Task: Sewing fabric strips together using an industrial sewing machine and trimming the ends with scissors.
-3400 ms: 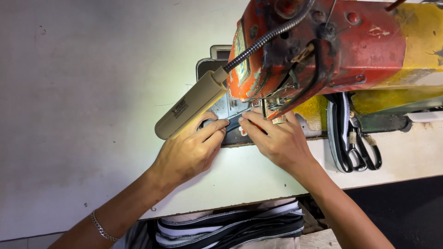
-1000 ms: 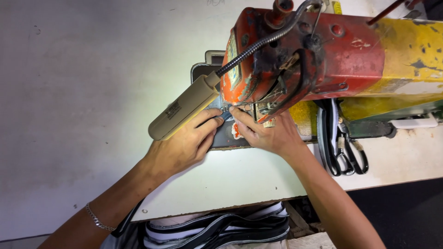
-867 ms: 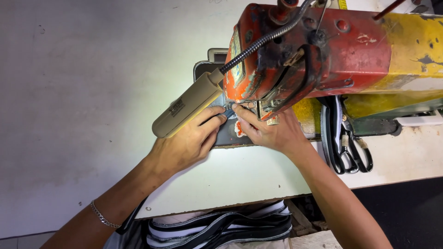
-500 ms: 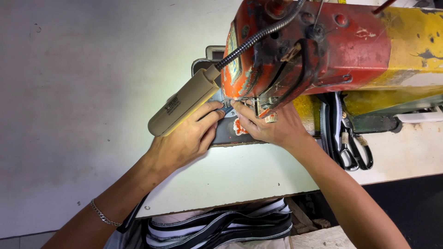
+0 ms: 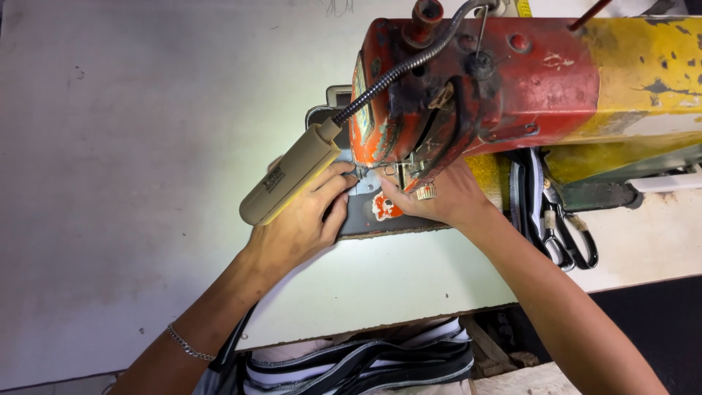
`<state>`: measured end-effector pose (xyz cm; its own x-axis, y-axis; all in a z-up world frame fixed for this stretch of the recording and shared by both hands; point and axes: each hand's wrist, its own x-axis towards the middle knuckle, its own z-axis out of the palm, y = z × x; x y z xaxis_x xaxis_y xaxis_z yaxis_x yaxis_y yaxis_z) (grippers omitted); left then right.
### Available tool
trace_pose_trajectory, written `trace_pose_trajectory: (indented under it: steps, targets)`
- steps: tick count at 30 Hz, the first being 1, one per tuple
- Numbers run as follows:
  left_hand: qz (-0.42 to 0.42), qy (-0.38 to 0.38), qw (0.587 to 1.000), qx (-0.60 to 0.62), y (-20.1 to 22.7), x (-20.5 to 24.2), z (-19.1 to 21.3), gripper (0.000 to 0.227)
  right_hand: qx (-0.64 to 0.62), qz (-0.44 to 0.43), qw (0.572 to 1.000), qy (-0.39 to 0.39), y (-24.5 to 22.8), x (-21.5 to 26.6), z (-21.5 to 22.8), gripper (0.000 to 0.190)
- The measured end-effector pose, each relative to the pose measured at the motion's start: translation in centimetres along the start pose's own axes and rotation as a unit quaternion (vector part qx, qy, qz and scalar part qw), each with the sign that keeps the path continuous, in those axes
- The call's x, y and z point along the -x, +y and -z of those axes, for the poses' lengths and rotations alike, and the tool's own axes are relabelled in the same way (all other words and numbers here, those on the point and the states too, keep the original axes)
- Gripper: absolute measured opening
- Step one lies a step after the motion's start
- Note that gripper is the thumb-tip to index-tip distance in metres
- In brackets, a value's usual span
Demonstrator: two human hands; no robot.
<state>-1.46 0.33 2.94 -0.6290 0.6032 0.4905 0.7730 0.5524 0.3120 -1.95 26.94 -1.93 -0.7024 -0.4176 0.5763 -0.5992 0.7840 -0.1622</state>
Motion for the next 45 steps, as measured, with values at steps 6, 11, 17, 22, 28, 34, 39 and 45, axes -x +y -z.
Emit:
trace_pose_trajectory:
  steps: [6,11,17,22,28,34,39,45]
  targets:
    - [0.045,-0.011,0.988,0.145,0.2,0.5,-0.2,0.02,-0.038,-0.235,0.958,-0.16,-4.0,-2.1,3.7,0.041]
    - [0.065,-0.024,0.991,0.111,0.6,0.7,-0.4,0.026,0.226,-0.019,0.968,0.106,-1.6,6.3,13.5,0.013]
    - [0.091,0.013,0.994,0.065,1.0,0.6,-2.4,0.024,0.357,-0.157,0.919,0.054,2.3,16.1,19.3,0.049]
    - [0.085,0.068,0.993,0.047,1.6,0.8,-3.3,0.015,0.281,-0.161,0.945,0.047,2.2,16.7,19.0,0.059]
    - [0.073,0.082,0.994,-0.009,1.3,0.8,-3.6,0.013,0.28,-0.17,0.944,0.048,2.5,16.7,18.7,0.064]
    - [0.069,0.08,0.994,-0.035,1.1,1.3,-3.9,0.013,0.263,-0.16,0.95,0.053,2.2,16.4,18.4,0.061]
    - [0.081,0.052,0.995,0.011,1.2,1.2,-3.3,0.016,0.29,-0.17,0.94,0.052,1.8,16.4,18.6,0.052]
    - [0.06,0.077,0.995,-0.022,1.1,1.2,-3.8,0.013,0.284,-0.17,0.943,0.045,1.9,16.4,18.7,0.05]
